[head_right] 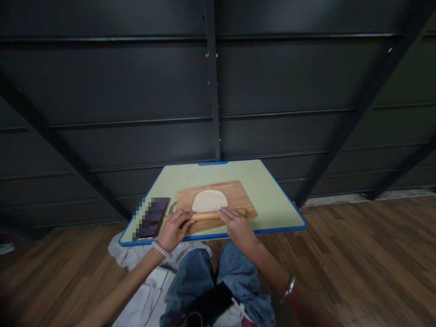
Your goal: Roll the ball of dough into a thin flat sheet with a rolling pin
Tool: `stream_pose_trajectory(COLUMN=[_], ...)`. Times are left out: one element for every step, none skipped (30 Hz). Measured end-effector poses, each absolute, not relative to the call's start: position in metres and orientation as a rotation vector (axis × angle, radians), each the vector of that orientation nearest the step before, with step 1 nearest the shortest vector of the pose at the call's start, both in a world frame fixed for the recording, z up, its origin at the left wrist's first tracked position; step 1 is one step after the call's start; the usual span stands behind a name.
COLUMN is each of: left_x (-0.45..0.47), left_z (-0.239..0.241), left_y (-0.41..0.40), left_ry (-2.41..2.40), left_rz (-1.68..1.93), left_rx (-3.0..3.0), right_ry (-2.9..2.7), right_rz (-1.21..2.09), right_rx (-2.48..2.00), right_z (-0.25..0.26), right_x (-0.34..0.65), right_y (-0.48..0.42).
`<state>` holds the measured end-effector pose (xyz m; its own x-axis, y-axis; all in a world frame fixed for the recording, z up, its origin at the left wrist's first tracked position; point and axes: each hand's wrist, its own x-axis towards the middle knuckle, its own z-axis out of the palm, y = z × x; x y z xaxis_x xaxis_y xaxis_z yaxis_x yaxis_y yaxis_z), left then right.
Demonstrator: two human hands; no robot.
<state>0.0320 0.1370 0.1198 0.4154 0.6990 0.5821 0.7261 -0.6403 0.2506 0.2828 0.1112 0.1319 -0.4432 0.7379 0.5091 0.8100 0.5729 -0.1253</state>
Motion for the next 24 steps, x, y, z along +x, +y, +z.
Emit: stream_pose_trajectory(left_x=[0.035, 0.039, 0.043, 0.047, 0.052, 0.056, 0.060, 0.063, 0.066, 0.068, 0.069, 0.070, 0.071, 0.072, 0.072, 0.072, 0.073, 0.073, 0.074, 0.074, 0.075, 0.075, 0.075, 0.075], left_z=[0.120, 0.121, 0.122, 0.122, 0.123, 0.125, 0.127, 0.129, 0.132, 0.134, 0.137, 0.140, 0.142, 0.144, 0.145, 0.146, 0.147, 0.148, 0.149, 0.150, 0.151, 0.152, 0.153, 0.154], left_y=[0.132, 0.128, 0.125, 0.123, 0.122, 0.123, 0.125, 0.129, 0.133, 0.138, 0.144, 0.149, 0.155, 0.161, 0.167, 0.173, 0.180, 0.186, 0.193, 0.201, 0.209, 0.217, 0.225, 0.234], left_ry=[-1.333, -1.351, -1.368, -1.383, -1.402, -1.425, -1.452, -1.480, -1.506, -1.531, -1.551, -1.567, -1.583, -1.601, -1.623, -1.651, -1.683, -1.718, -1.755, -1.791, -1.825, -1.859, -1.892, -1.926], left_rz=[-1.005, -0.964, -0.920, -0.872, -0.823, -0.774, -0.728, -0.685, -0.642, -0.599, -0.559, -0.522, -0.488, -0.458, -0.431, -0.404, -0.373, -0.340, -0.305, -0.270, -0.233, -0.197, -0.161, -0.123], left_rx=[-2.569, -2.533, -2.505, -2.490, -2.485, -2.483, -2.481, -2.476, -2.472, -2.470, -2.468, -2.467, -2.467, -2.464, -2.459, -2.454, -2.448, -2.442, -2.438, -2.439, -2.448, -2.464, -2.487, -2.514], right_ry=[-2.305, -2.317, -2.324, -2.330, -2.336, -2.345, -2.352, -2.357, -2.362, -2.366, -2.365, -2.363, -2.365, -2.372, -2.380, -2.389, -2.399, -2.405, -2.403, -2.398, -2.382, -2.367, -2.372, -2.370], right_rz=[-0.198, -0.215, -0.233, -0.251, -0.262, -0.265, -0.258, -0.244, -0.224, -0.200, -0.179, -0.162, -0.148, -0.137, -0.127, -0.116, -0.104, -0.090, -0.075, -0.065, -0.053, -0.031, 0.015, 0.069], right_rx=[-1.243, -1.252, -1.261, -1.267, -1.268, -1.263, -1.258, -1.254, -1.250, -1.250, -1.257, -1.268, -1.283, -1.300, -1.321, -1.347, -1.374, -1.408, -1.448, -1.491, -1.545, -1.587, -1.617, -1.654], right_z=[0.130, 0.127, 0.125, 0.124, 0.123, 0.123, 0.123, 0.125, 0.127, 0.129, 0.132, 0.135, 0.138, 0.141, 0.143, 0.145, 0.146, 0.147, 0.147, 0.148, 0.149, 0.150, 0.153, 0.156], right_x=[0.284, 0.284, 0.285, 0.286, 0.286, 0.286, 0.287, 0.287, 0.286, 0.286, 0.285, 0.284, 0.283, 0.282, 0.280, 0.279, 0.277, 0.275, 0.273, 0.271, 0.269, 0.267, 0.265, 0.263], right_y=[0.113, 0.115, 0.117, 0.119, 0.122, 0.124, 0.127, 0.130, 0.133, 0.137, 0.141, 0.146, 0.151, 0.156, 0.163, 0.170, 0.178, 0.186, 0.195, 0.204, 0.213, 0.222, 0.230, 0.237])
